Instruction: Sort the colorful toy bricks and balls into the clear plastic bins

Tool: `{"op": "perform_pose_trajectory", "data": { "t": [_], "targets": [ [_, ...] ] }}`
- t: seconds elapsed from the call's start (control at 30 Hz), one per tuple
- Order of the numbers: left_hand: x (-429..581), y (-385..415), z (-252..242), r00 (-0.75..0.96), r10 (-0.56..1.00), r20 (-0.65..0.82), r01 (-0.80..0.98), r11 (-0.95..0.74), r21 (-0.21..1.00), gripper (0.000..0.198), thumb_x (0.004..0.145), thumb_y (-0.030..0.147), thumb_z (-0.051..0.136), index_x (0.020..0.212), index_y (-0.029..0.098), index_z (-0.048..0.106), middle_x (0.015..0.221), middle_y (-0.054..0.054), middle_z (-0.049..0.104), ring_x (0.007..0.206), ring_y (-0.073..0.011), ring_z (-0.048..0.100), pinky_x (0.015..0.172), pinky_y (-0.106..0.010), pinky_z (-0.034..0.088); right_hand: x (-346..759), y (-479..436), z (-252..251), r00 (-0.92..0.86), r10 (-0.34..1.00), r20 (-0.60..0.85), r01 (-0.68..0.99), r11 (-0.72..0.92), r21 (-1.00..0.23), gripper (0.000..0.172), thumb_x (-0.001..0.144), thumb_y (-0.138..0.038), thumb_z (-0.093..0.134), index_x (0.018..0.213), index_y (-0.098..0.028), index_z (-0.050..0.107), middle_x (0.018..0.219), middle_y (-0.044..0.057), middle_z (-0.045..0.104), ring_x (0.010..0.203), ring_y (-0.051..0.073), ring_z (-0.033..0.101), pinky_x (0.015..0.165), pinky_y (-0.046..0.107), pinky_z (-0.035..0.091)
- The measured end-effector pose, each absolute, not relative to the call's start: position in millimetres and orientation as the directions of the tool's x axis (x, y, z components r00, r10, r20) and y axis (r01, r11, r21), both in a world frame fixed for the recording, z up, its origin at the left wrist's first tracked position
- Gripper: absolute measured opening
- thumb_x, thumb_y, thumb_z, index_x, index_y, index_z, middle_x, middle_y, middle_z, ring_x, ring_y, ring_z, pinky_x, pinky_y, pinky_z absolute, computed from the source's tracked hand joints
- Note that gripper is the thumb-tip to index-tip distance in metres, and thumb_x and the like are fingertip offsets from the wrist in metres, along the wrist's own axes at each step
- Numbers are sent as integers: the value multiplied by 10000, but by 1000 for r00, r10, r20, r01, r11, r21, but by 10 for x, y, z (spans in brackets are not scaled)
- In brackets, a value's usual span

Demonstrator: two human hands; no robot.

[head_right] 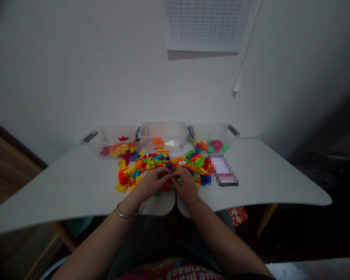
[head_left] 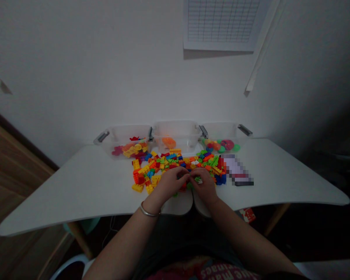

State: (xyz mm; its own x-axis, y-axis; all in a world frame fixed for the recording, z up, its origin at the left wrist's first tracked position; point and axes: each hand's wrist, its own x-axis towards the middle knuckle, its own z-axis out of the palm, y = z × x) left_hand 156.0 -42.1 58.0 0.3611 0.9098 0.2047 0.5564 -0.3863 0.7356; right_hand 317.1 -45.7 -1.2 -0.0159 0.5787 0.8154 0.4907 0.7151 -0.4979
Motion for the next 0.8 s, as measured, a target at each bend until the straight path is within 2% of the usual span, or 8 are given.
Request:
{"op": "perform_pose_trajectory", "data": {
  "t": [0.2,0.37,0.43,0.5,0.57,0.63,0.7,0.8],
  "targets": [
    [1539,-377,517,328,927,182,521,-338,784,128,823,305,587,840,226,687,857,-7,711,801,-153,650,738,-263,513,3173,-451,-24,-45,601,798,476,715,-512,109,892,-283,593,791,-242,589,821,28,679,798,184,651,725,330,546],
    [1450,-335,485,261,919,296,603,-394,693,100,818,296,612,833,230,686,862,-9,715,824,-174,650,794,-315,505,3170,-446,-43,-94,609,787,450,731,-513,110,884,-267,605,779,-240,593,858,32,702,827,185,665,758,329,550],
    [1356,-274,503,173,910,377,610,-399,685,135,803,279,630,915,224,681,885,-21,715,861,-186,653,836,-337,503,3171,-452,-46,-114,605,788,465,734,-496,100,879,-256,613,782,-237,595,861,37,702,839,185,664,774,328,550],
    [1219,-172,528,40,888,457,578,-394,715,273,790,269,640,1057,214,650,928,-33,708,888,-187,651,852,-341,504,3172,-462,-49,-142,597,789,480,739,-473,84,877,-245,614,794,-235,601,873,43,703,852,184,663,782,324,550],
    [1052,-44,545,-118,842,527,548,-388,741,348,784,287,644,1122,209,626,991,-44,693,907,-185,642,848,-334,506,3174,-473,-53,-176,591,787,489,746,-451,65,881,-237,606,817,-232,613,895,50,704,863,180,661,786,318,550],
    [880,82,550,-295,769,567,529,-362,767,375,783,302,639,1140,192,612,1017,-54,683,904,-184,635,833,-327,509,3177,-481,-56,-200,591,782,496,749,-439,58,884,-235,601,831,-229,624,905,54,704,868,177,658,790,315,550],
    [729,185,551,-408,675,614,596,-313,740,322,797,316,617,1090,184,632,1035,-62,677,944,-194,619,870,-340,491,3180,-486,-54,-203,600,773,504,742,-443,60,884,-234,599,835,-227,632,906,55,702,873,178,655,796,318,549],
    [561,294,583,-433,625,649,726,-185,662,271,840,331,555,1046,187,659,1049,-69,685,1007,-218,594,959,-388,432,3186,-491,-39,-207,618,759,507,731,-457,52,883,-234,604,841,-226,634,910,55,699,878,180,655,797,323,548]
  ]
}}
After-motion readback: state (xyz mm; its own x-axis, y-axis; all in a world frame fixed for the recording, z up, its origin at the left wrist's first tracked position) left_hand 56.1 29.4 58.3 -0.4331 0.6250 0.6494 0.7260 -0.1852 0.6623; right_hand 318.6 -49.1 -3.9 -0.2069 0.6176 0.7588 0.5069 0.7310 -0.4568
